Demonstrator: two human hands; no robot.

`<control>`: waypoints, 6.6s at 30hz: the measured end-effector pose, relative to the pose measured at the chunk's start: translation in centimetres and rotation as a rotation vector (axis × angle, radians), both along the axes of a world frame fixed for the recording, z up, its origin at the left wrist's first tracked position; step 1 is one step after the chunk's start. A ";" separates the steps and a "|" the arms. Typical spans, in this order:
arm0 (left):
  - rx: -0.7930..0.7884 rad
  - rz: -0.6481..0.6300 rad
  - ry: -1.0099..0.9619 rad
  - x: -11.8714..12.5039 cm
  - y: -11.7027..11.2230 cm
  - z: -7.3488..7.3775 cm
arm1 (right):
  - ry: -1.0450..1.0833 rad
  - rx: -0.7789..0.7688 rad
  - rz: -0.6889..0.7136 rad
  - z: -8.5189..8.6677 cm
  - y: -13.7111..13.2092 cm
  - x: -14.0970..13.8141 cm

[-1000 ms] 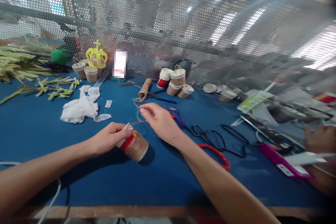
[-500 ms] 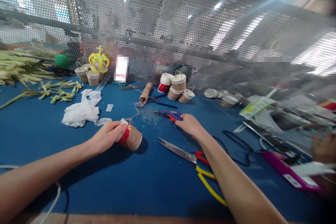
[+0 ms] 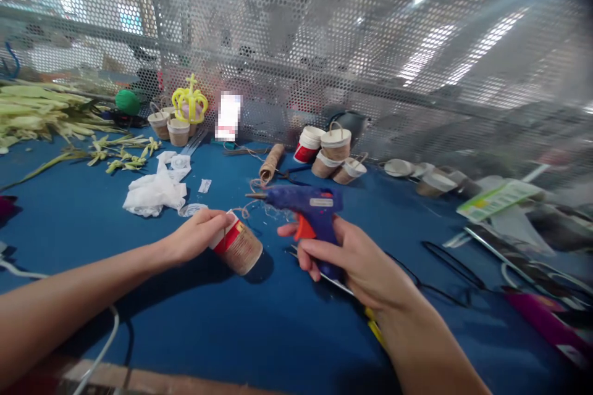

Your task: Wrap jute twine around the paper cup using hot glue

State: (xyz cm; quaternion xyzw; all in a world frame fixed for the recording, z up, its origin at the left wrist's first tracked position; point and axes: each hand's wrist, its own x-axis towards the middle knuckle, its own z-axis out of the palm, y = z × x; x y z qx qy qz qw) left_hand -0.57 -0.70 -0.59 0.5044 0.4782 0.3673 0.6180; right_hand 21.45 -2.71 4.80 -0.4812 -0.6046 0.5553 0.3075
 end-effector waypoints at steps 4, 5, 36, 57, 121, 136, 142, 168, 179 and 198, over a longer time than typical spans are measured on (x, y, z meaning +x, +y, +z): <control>-0.206 0.141 -0.098 0.1 0.7 0.2 | 0.074 -0.030 -0.020 -0.9 0.0 0.0; -0.282 0.168 -0.136 0.1 0.9 0.3 | 0.073 -0.026 -0.030 -1.0 0.0 0.1; 0.086 -0.065 0.190 0.4 -0.3 1.3 | -0.630 0.635 0.044 -1.4 -3.5 -1.5; 0.064 -0.050 0.162 0.8 -0.6 1.6 | -0.647 0.702 0.159 -1.8 -3.7 -1.1; 0.350 -0.167 0.348 0.1 -1.1 0.4 | -0.639 0.426 -0.067 -0.8 -2.7 -0.7; 0.348 -0.156 0.324 0.3 -1.1 0.6 | -0.596 0.505 -0.040 -1.3 -2.9 -0.8; 0.329 -0.115 0.346 0.5 -0.9 0.8 | -0.621 0.512 -0.070 -1.5 -3.6 -1.1; 0.223 -0.094 0.201 0.7 -0.9 0.4 | -0.676 0.678 0.067 -2.0 -4.1 -1.2; 0.189 -0.109 0.134 0.8 -0.9 0.4 | -0.699 0.645 0.061 -2.0 -4.2 -1.0; 0.216 -0.084 0.175 0.8 -0.9 0.3 | -0.670 0.696 0.119 -2.5 -4.2 -1.1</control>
